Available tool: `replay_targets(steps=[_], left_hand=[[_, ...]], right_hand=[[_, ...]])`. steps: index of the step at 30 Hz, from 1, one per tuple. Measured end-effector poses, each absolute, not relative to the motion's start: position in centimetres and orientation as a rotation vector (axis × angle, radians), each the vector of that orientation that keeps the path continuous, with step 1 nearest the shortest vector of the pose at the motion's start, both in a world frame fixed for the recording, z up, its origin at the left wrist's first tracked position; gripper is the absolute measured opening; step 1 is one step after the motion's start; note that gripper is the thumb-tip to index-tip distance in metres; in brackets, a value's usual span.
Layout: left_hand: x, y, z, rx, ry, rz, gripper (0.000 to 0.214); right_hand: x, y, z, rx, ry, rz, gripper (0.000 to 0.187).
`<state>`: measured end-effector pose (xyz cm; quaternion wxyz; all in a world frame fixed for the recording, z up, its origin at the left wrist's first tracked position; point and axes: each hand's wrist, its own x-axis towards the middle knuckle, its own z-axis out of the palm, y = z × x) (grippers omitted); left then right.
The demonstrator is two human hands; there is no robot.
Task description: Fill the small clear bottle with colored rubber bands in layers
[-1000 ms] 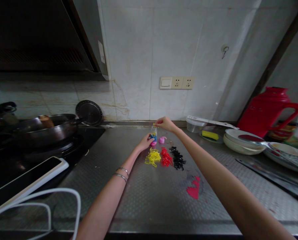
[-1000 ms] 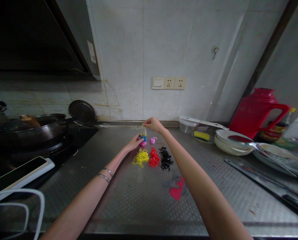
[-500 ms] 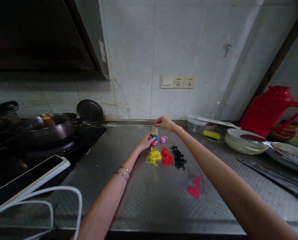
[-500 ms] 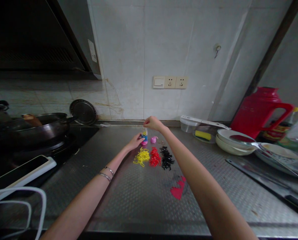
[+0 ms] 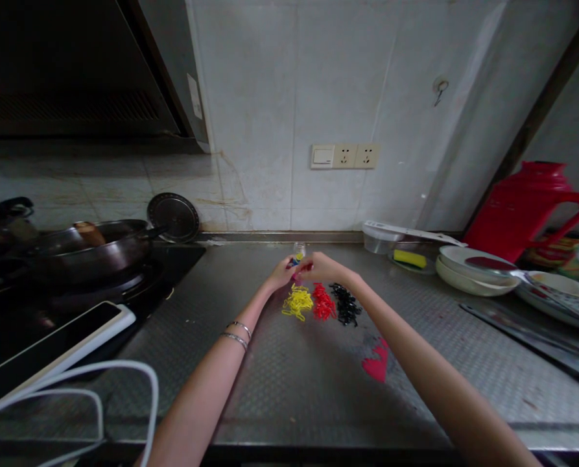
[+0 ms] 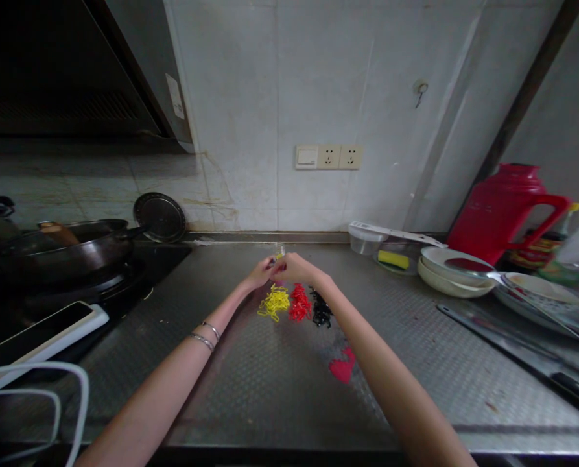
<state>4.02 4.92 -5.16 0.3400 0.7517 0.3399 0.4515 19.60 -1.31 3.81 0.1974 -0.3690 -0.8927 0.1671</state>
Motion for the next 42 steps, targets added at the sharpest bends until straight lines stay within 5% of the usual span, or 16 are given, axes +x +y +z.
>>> replay_targets(steps=[13, 42], left_hand=[[4.0, 5.3, -5.7, 1.931, 0.932, 1.213, 0.030], [4.1, 4.8, -5.1, 1.917, 0.963, 1.186, 0.031]], right_hand=[[20.3, -3.8, -0.3, -1.396, -2.706, 0.045, 0.028], [19.8, -2.8, -1.8, -1.014, -2.267, 0.553, 0.017]])
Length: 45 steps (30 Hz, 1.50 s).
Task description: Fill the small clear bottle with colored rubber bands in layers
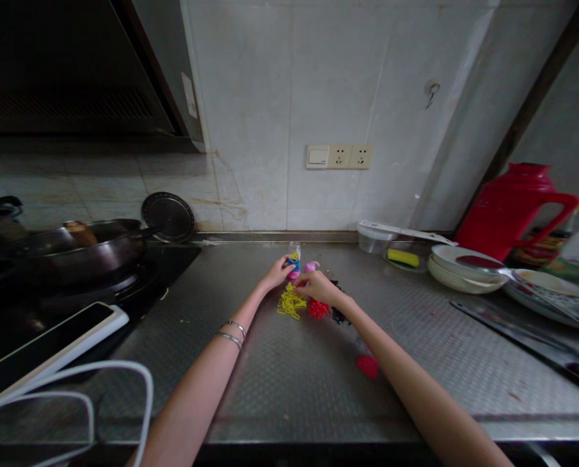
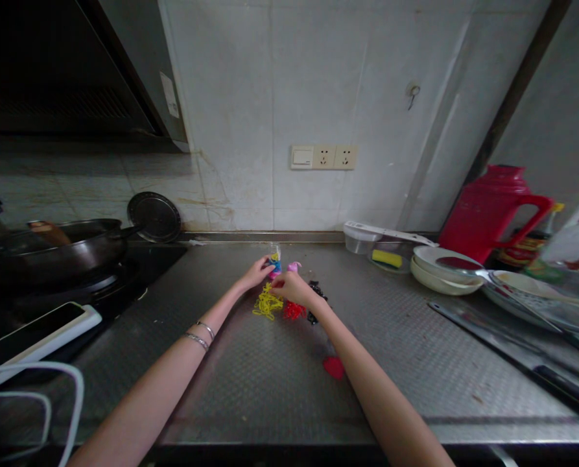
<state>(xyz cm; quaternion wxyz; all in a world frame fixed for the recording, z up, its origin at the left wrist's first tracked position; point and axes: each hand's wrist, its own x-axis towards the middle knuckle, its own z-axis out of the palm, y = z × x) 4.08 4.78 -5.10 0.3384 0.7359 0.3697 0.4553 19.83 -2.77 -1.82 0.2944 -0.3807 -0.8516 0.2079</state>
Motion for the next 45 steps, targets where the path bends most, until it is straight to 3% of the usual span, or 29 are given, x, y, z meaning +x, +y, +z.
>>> replay_targets(steps=[23, 34, 45], left_hand=[[4.0, 4.8, -5.2, 1.928, 0.937, 1.188, 0.029], [3.8, 5.4, -5.6, 1.982, 0.848, 1.182, 0.032], [3.9, 5.1, -5.4, 1.953, 0.958, 1.195, 0.025]], right_hand=[[19.8, -2.5, -2.1, -1.022, -2.174, 0.597, 0.023], [20.1, -0.7, 0.7, -1.003, -1.944, 0.690, 0.040], [20.9, 4.2, 6.9, -1.189, -2.054, 0.290, 0.024]])
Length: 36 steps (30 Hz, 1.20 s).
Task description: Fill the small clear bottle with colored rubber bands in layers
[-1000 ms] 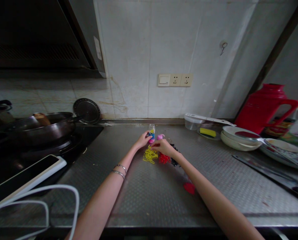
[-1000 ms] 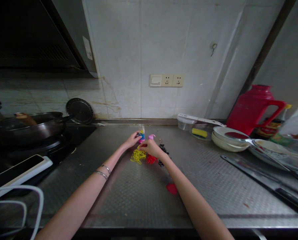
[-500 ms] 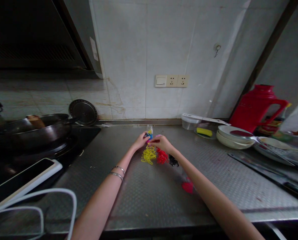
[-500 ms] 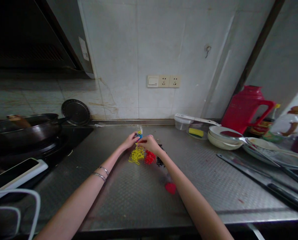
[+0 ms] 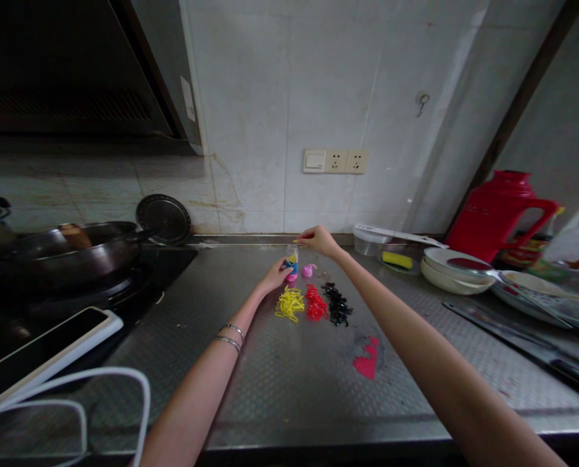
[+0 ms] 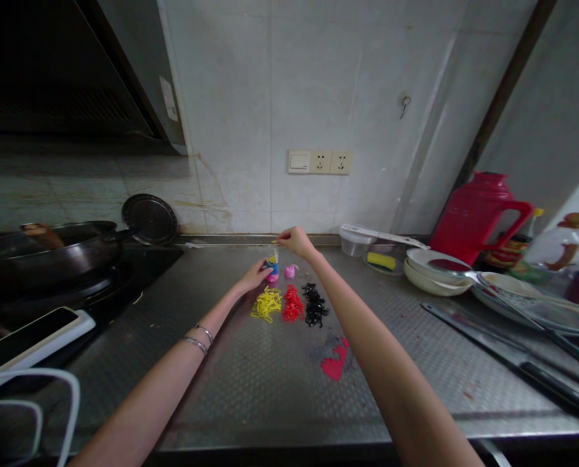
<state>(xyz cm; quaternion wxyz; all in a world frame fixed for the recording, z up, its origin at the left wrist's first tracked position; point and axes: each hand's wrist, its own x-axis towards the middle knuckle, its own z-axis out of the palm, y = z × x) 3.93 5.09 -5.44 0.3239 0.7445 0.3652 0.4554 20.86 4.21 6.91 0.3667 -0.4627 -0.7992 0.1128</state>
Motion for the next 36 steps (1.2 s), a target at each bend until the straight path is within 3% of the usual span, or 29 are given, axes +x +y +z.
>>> replay_targets(steps=[16, 36], left_hand=[[3.8, 4.9, -5.3, 1.988, 0.926, 1.225, 0.027], [3.8, 5.1, -5.5, 1.989, 0.947, 1.196, 0.027]], right_hand=[[18.6, 5.9, 9.3, -1.349, -2.530, 0.014, 0.020], [18.7, 5.3, 9.6, -1.303, -2.377, 0.148, 0.023]])
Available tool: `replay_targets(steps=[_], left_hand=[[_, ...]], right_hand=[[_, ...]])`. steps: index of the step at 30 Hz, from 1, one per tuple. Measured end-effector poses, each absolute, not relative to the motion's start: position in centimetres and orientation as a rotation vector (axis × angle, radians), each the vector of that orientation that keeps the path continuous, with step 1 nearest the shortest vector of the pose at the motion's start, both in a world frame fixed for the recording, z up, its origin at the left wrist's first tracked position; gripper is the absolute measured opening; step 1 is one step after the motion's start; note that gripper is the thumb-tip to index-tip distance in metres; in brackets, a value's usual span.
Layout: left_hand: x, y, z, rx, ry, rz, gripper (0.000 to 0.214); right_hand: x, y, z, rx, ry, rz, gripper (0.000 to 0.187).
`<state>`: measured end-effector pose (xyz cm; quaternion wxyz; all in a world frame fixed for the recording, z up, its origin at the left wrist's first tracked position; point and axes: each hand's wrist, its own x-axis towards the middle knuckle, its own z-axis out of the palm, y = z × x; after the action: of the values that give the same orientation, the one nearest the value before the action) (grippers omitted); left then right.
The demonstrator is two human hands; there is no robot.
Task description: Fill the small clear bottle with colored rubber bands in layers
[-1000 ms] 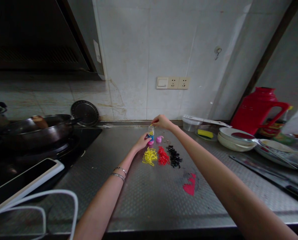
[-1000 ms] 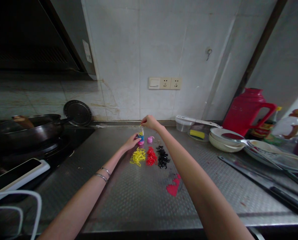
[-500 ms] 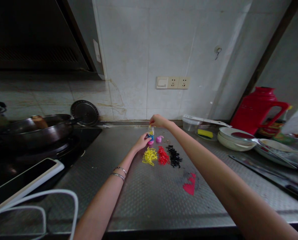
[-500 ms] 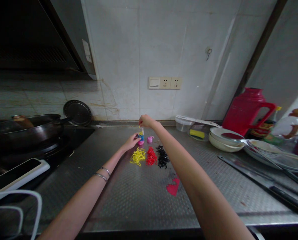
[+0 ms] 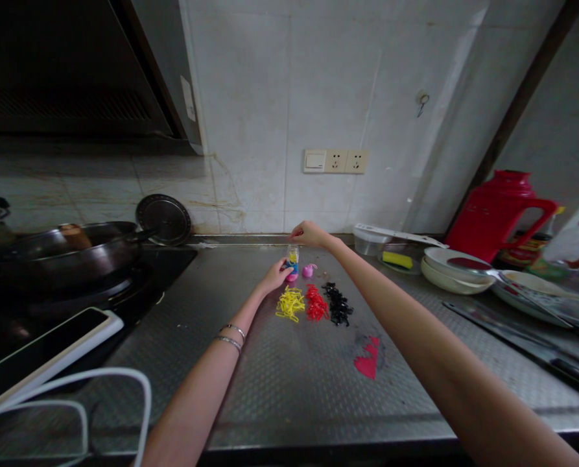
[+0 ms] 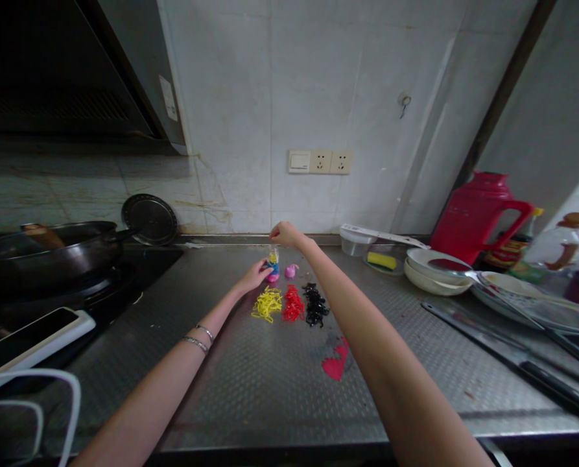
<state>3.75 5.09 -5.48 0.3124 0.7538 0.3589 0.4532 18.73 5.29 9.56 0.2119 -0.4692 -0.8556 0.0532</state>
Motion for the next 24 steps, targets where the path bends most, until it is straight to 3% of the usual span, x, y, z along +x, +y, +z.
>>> replay_targets(steps=[10, 15, 18, 24], left_hand=[[3.9, 5.1, -5.4, 1.966, 0.946, 1.199, 0.026], [3.9, 5.4, -5.6, 1.952, 0.930, 1.197, 0.027], [3.8, 5.4, -5.7, 1.948, 0.919, 1.185, 0.031], [3.8, 5.1, -5.3, 2.009, 0.982, 1.192, 0.033]], right_hand=[[20.8, 4.2, 7.3, -1.225, -2.315, 0.221, 0.022], [20.7, 1.4, 4.8, -1.267, -2.497, 0.545, 0.024], [20.4, 0.2, 3.0, -1.293, -2.588, 0.703, 0.029], [19.6, -0.9, 0.4, -1.228, -2.642, 0.674, 0.044]])
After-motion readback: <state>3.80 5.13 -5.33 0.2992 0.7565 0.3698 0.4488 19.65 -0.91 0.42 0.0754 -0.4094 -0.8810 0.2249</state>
